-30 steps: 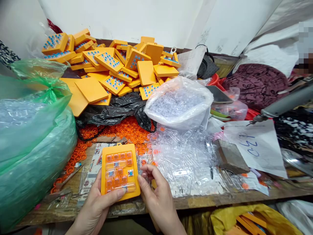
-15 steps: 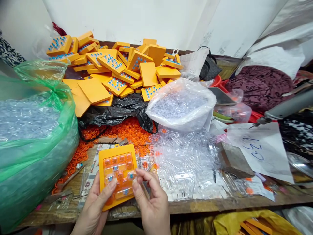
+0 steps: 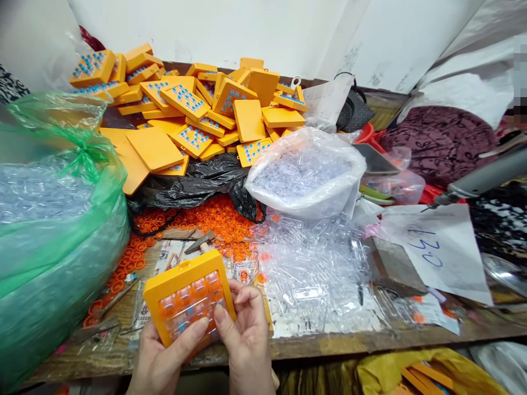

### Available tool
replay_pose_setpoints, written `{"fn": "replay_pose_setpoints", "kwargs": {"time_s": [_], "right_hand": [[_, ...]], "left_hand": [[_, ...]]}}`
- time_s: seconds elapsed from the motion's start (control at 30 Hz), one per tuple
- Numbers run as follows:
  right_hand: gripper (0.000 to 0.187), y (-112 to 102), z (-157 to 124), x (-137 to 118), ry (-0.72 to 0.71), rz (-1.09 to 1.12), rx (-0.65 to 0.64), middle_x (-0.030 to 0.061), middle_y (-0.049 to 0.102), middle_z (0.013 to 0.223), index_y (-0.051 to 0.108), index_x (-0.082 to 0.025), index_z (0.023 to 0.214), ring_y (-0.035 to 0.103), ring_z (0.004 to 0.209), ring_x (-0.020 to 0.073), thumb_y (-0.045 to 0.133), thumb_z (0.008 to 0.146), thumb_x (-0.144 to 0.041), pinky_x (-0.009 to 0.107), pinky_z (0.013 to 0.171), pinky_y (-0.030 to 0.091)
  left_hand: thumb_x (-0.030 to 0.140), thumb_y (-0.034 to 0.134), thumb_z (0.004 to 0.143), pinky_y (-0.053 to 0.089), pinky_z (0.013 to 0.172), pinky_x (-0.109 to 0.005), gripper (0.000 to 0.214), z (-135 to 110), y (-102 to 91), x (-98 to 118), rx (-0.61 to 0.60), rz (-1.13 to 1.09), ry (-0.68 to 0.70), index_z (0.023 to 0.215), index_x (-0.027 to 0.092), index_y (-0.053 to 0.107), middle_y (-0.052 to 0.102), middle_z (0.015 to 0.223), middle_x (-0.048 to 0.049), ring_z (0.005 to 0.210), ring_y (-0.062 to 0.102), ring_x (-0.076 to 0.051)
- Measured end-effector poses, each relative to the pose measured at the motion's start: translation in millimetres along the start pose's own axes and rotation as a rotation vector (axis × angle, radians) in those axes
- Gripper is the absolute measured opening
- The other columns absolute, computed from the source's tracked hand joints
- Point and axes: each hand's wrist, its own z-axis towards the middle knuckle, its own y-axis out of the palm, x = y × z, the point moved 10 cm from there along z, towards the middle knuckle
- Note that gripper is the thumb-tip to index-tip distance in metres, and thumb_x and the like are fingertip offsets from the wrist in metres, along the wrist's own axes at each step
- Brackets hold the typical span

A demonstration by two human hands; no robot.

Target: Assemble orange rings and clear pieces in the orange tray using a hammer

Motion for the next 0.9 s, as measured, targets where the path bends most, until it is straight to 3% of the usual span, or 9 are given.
{"fn": "replay_pose_setpoints", "kwargs": {"time_s": [0.2,0.33,0.43,0.5,0.6,0.7,0.8,0.9], "right_hand": [[0.034,-4,1,-2,-0.034,0.043,-0.005,-0.0038,0.063,0.101,0.048,-0.023,0.069,0.062,0.090,0.0134,0.082,0.070,-0.028,0.023,0.076,0.050],[0.028,2,-4,16,-0.041,-0.083,-0.013,-0.0010,0.063,0.100,0.056,-0.027,0.087,0.063,0.091,0.0139,0.078,0.074,-0.038,0.023,0.079,0.050],[0.039,15,-10,53,0.112,-0.098,-0.102,0.0024,0.066,0.091,0.050,-0.027,0.102,0.065,0.082,0.0170,0.070,0.078,-0.051,0.027,0.072,0.052],[0.043,22,-15,73,0.188,-0.154,-0.179,0.0039,0.067,0.087,0.048,-0.025,0.103,0.066,0.074,0.0179,0.064,0.080,-0.058,0.029,0.067,0.052],[0.043,25,-16,81,0.117,-0.412,-0.266,0.0053,0.067,0.087,0.056,-0.022,0.104,0.063,0.073,0.0173,0.061,0.080,-0.058,0.028,0.066,0.051],[0.036,30,-19,78,0.005,-0.592,-0.372,0.0042,0.068,0.091,0.062,-0.023,0.105,0.062,0.078,0.0168,0.066,0.077,-0.045,0.025,0.067,0.050],[0.036,31,-23,77,-0.031,-0.630,-0.425,0.0012,0.070,0.095,0.063,-0.028,0.109,0.062,0.080,0.0162,0.069,0.074,-0.033,0.024,0.069,0.050],[0.042,29,-28,70,-0.096,-0.591,-0.383,0.0005,0.069,0.102,0.059,-0.032,0.115,0.064,0.084,0.0166,0.070,0.075,-0.030,0.024,0.071,0.051]], "left_hand": [[0.042,0.089,0.047,0.061,0.060,-0.029,0.042,-3,-7.3,0,0.036,0.046,0.036,0.074,0.014,0.073,0.077,0.073,-0.0090,0.065,0.073,-0.026],[0.041,0.088,0.052,0.062,0.069,-0.036,0.057,2,-11.0,6,0.009,-0.043,-0.081,0.098,0.014,0.068,0.077,0.090,-0.0123,0.080,0.073,-0.032],[0.038,0.086,0.057,0.061,0.077,-0.038,0.081,13,-33.0,20,0.062,-0.037,-0.066,0.127,0.019,0.051,0.070,0.116,-0.0141,0.100,0.069,-0.035],[0.039,0.086,0.057,0.060,0.081,-0.035,0.090,19,-56.8,31,0.106,0.015,0.000,0.135,0.022,0.044,0.062,0.130,-0.0131,0.112,0.063,-0.035],[0.041,0.086,0.057,0.060,0.082,-0.028,0.088,22,-94.2,38,0.130,0.160,0.041,0.135,0.023,0.046,0.056,0.139,-0.0093,0.120,0.058,-0.033],[0.040,0.086,0.057,0.061,0.082,-0.030,0.092,21,-121.2,31,0.129,0.255,-0.021,0.137,0.024,0.045,0.060,0.134,-0.0078,0.118,0.059,-0.034],[0.041,0.087,0.055,0.060,0.083,-0.030,0.099,21,-128.3,35,0.143,0.250,0.002,0.141,0.025,0.040,0.057,0.137,-0.0073,0.121,0.056,-0.034],[0.041,0.086,0.056,0.059,0.085,-0.034,0.102,20,-124.5,42,0.149,0.199,0.052,0.144,0.027,0.036,0.054,0.140,-0.0073,0.124,0.054,-0.035]]}}
